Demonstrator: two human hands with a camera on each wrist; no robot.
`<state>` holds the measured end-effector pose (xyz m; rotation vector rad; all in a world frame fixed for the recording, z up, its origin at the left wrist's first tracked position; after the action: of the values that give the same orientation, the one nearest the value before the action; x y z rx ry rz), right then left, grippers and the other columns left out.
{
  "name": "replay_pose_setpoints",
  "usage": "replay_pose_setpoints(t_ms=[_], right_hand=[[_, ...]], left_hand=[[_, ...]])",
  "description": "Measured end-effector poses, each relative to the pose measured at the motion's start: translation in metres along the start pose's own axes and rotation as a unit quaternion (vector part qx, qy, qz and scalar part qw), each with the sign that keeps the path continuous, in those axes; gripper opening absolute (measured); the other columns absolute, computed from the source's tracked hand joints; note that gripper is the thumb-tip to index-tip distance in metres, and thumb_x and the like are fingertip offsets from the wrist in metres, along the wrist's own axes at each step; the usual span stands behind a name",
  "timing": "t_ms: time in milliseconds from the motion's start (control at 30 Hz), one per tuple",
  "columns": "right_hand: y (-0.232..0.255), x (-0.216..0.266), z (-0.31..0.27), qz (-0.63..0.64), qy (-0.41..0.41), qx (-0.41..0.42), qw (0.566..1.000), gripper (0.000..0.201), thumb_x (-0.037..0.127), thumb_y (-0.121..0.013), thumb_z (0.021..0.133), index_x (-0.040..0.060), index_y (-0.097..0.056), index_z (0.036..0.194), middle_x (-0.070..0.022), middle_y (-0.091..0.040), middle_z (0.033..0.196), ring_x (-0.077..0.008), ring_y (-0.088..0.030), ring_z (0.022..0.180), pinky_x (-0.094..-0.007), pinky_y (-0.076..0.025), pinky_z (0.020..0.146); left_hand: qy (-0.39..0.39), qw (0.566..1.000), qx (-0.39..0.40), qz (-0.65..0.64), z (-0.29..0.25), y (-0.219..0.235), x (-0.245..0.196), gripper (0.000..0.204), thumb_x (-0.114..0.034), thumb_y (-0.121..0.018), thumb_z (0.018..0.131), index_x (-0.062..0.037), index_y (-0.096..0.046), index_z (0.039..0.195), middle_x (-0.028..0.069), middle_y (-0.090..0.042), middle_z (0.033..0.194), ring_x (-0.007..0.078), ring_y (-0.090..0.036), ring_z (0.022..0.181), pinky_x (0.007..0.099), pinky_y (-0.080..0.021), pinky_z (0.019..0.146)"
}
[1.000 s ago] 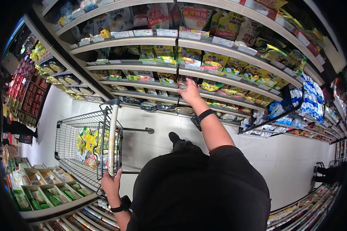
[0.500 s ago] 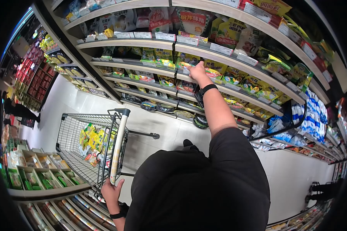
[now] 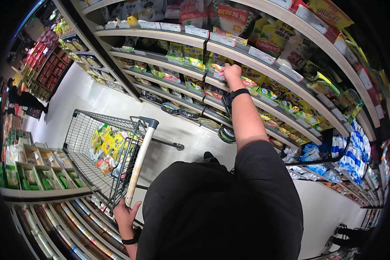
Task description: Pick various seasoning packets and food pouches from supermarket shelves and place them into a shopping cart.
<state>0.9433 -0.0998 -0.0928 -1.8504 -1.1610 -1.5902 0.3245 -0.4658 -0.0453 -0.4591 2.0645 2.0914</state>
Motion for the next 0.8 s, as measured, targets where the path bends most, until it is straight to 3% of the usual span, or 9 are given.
replay_pose_setpoints(t_ms=[67, 100, 200, 233, 333, 467, 600, 633, 800], right_hand=[[-0.007, 0.001, -0.003, 0.099, -0.026, 0.011, 0.995, 0.030, 0.021, -0.043, 0.098, -0.0046, -0.058, 0.094, -0.0188, -0.069, 0.091, -0.0205, -0.065, 0.059, -0.0299, -0.043, 0.040], [-0.014, 0.002, -0.006, 0.119, -0.038, 0.056, 0.991, 0.030, 0.018, -0.039, 0.099, -0.0081, -0.050, 0.109, -0.0229, -0.064, 0.107, -0.0246, -0.068, 0.068, -0.0293, -0.047, 0.043], [-0.015, -0.015, 0.020, 0.218, -0.053, 0.029, 0.974, 0.030, 0.016, -0.038, 0.100, -0.0113, -0.050, 0.105, -0.0202, -0.066, 0.101, -0.0243, -0.069, 0.073, -0.0301, -0.054, 0.050], [-0.014, -0.011, 0.018, 0.232, -0.032, 0.019, 0.972, 0.030, 0.013, -0.037, 0.100, -0.0142, -0.046, 0.108, -0.0246, -0.065, 0.104, -0.0300, -0.070, 0.080, -0.0333, -0.060, 0.062], [-0.011, -0.008, 0.011, 0.250, -0.004, -0.011, 0.968, 0.031, 0.011, -0.038, 0.099, -0.0169, -0.041, 0.110, -0.0292, -0.063, 0.105, -0.0358, -0.069, 0.085, -0.0370, -0.062, 0.069], [-0.007, -0.001, 0.001, 0.273, 0.031, -0.019, 0.961, 0.033, 0.005, -0.041, 0.096, -0.0231, -0.032, 0.111, -0.0335, -0.061, 0.102, -0.0393, -0.069, 0.082, -0.0402, -0.062, 0.065], [-0.010, -0.001, -0.020, 0.298, 0.063, 0.005, 0.952, 0.035, 0.010, -0.041, 0.100, -0.0136, -0.028, 0.122, -0.0322, -0.062, 0.099, -0.0378, -0.069, 0.080, -0.0381, -0.061, 0.064], [-0.013, -0.003, -0.024, 0.301, 0.067, 0.020, 0.951, 0.031, 0.014, -0.041, 0.101, -0.0070, -0.034, 0.123, -0.0304, -0.062, 0.099, -0.0370, -0.068, 0.083, -0.0379, -0.061, 0.067], [-0.013, -0.004, -0.041, 0.313, 0.110, 0.054, 0.942, 0.026, 0.016, -0.043, 0.101, -0.0032, -0.044, 0.118, -0.0277, -0.062, 0.102, -0.0352, -0.068, 0.090, -0.0389, -0.060, 0.074]], left_hand=[[0.001, 1.000, 0.001, 0.002, -0.003, 0.000, 0.000, 0.059, -0.057, -0.080, 0.064, -0.0049, -0.052, 0.068, 0.0084, -0.046, 0.045, 0.0324, -0.051, 0.043, 0.0387, -0.041, 0.044], [-0.001, 1.000, -0.001, 0.006, -0.005, 0.000, 0.000, 0.059, -0.057, -0.080, 0.064, -0.0051, -0.052, 0.068, 0.0081, -0.046, 0.045, 0.0322, -0.051, 0.043, 0.0386, -0.041, 0.043], [-0.009, 1.000, 0.000, 0.019, -0.007, -0.002, 0.001, 0.061, -0.060, -0.078, 0.064, -0.0052, -0.052, 0.068, 0.0096, -0.048, 0.047, 0.0334, -0.053, 0.044, 0.0396, -0.041, 0.044], [-0.010, 1.000, -0.001, 0.025, -0.007, -0.003, 0.001, 0.061, -0.060, -0.078, 0.064, -0.0051, -0.052, 0.068, 0.0102, -0.049, 0.048, 0.0339, -0.053, 0.045, 0.0400, -0.041, 0.044], [-0.016, 0.999, 0.000, 0.035, -0.007, -0.005, 0.004, 0.062, -0.062, -0.076, 0.064, -0.0050, -0.052, 0.069, 0.0115, -0.052, 0.051, 0.0351, -0.055, 0.047, 0.0411, -0.042, 0.045], [0.001, 0.999, 0.012, 0.045, -0.005, -0.004, 0.004, 0.062, -0.063, -0.075, 0.065, -0.0051, -0.052, 0.070, 0.0119, -0.053, 0.052, 0.0356, -0.055, 0.049, 0.0420, -0.043, 0.047], [0.000, 0.999, 0.013, 0.042, -0.001, -0.008, 0.009, 0.062, -0.062, -0.075, 0.065, -0.0050, -0.052, 0.071, 0.0124, -0.053, 0.052, 0.0357, -0.056, 0.050, 0.0423, -0.043, 0.047], [-0.001, 0.999, 0.012, 0.039, -0.001, -0.007, 0.009, 0.062, -0.062, -0.075, 0.065, -0.0050, -0.052, 0.071, 0.0124, -0.053, 0.052, 0.0359, -0.056, 0.050, 0.0424, -0.043, 0.047], [-0.008, 0.999, -0.001, 0.037, 0.003, -0.004, 0.008, 0.061, -0.061, -0.076, 0.065, -0.0048, -0.053, 0.071, 0.0121, -0.052, 0.053, 0.0359, -0.055, 0.049, 0.0422, -0.042, 0.046]])
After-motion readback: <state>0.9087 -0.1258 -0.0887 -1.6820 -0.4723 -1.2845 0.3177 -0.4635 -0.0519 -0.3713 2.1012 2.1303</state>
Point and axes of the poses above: each hand's wrist, its own z-axis towards the middle knuckle, its own y-axis out of the back of the hand, x = y × z, the point moved 9 cm from there along z, towards the middle knuckle
